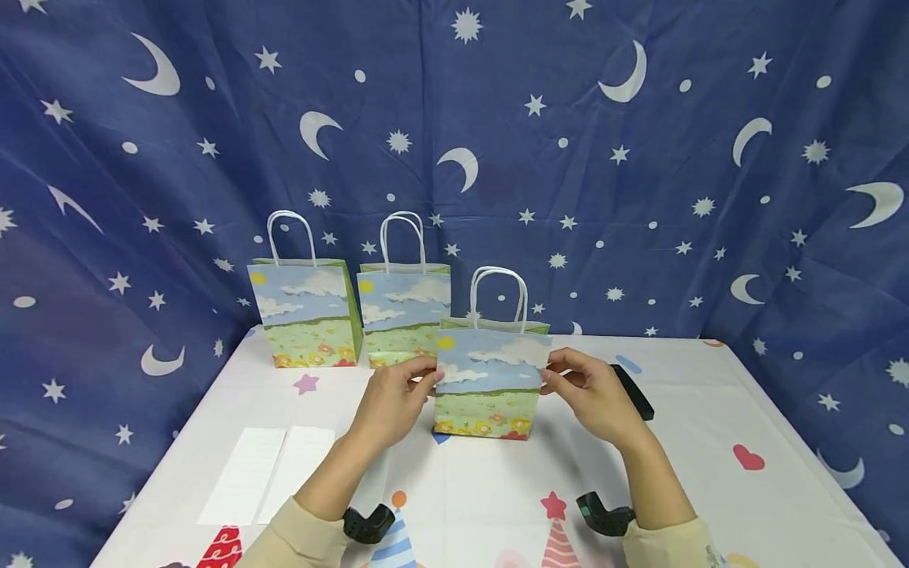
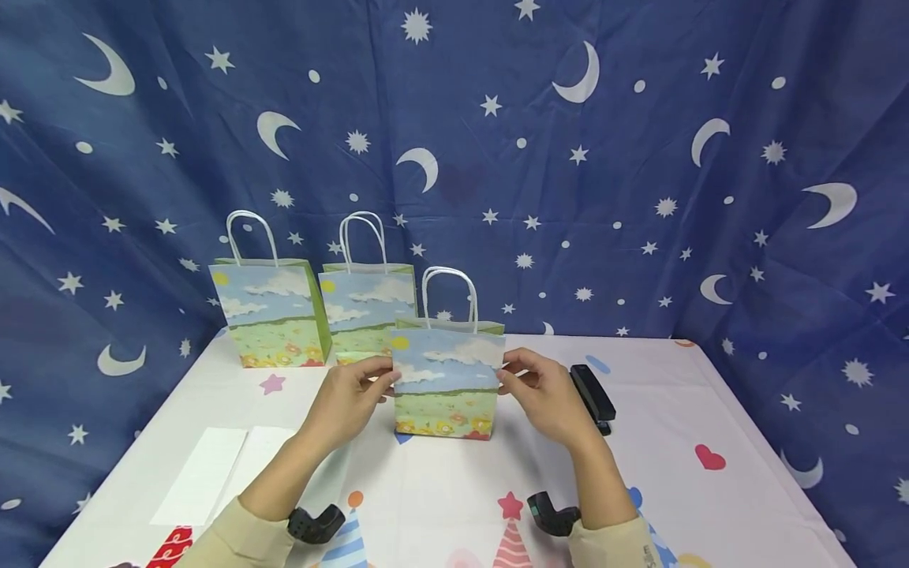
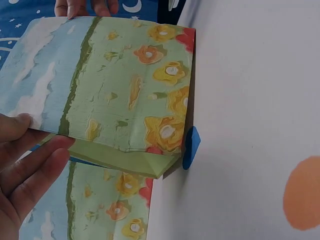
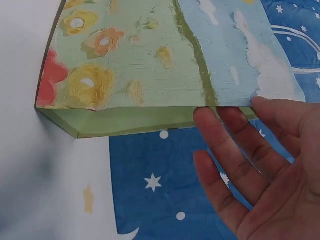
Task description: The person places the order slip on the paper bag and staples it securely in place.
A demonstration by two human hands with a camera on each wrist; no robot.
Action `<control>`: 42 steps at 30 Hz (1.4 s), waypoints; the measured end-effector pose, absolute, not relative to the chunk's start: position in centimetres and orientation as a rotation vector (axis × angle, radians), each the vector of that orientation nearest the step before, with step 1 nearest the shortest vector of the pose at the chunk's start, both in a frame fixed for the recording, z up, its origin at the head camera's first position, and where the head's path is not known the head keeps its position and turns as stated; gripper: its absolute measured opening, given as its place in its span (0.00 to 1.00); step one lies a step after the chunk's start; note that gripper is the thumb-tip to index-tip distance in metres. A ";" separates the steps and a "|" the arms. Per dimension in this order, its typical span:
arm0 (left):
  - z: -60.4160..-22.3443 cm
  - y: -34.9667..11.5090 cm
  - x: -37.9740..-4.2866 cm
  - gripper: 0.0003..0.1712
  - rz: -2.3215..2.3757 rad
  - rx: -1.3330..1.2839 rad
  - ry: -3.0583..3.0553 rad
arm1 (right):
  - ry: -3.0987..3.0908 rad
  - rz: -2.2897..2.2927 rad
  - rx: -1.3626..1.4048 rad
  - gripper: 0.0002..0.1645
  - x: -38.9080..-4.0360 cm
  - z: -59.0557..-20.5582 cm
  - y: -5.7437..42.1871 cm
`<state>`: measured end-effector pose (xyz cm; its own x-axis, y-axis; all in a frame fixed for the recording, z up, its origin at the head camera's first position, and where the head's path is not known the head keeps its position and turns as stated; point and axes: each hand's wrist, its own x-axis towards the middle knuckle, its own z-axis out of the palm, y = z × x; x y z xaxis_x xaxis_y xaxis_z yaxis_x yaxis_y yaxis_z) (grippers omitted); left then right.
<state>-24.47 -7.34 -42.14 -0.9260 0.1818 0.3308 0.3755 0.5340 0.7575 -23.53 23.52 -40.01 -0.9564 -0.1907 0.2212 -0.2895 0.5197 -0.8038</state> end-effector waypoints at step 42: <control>-42.3 -8.1 -25.3 0.35 -1.644 -0.608 -2.562 | -2.593 1.544 0.417 0.36 -24.5 -41.6 22.4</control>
<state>-25.31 -8.05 -42.30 -0.9226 0.3031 0.2385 0.3431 0.3625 0.8665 -24.54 22.41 -41.59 -0.9582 -0.1843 0.2190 -0.2803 0.4500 -0.8479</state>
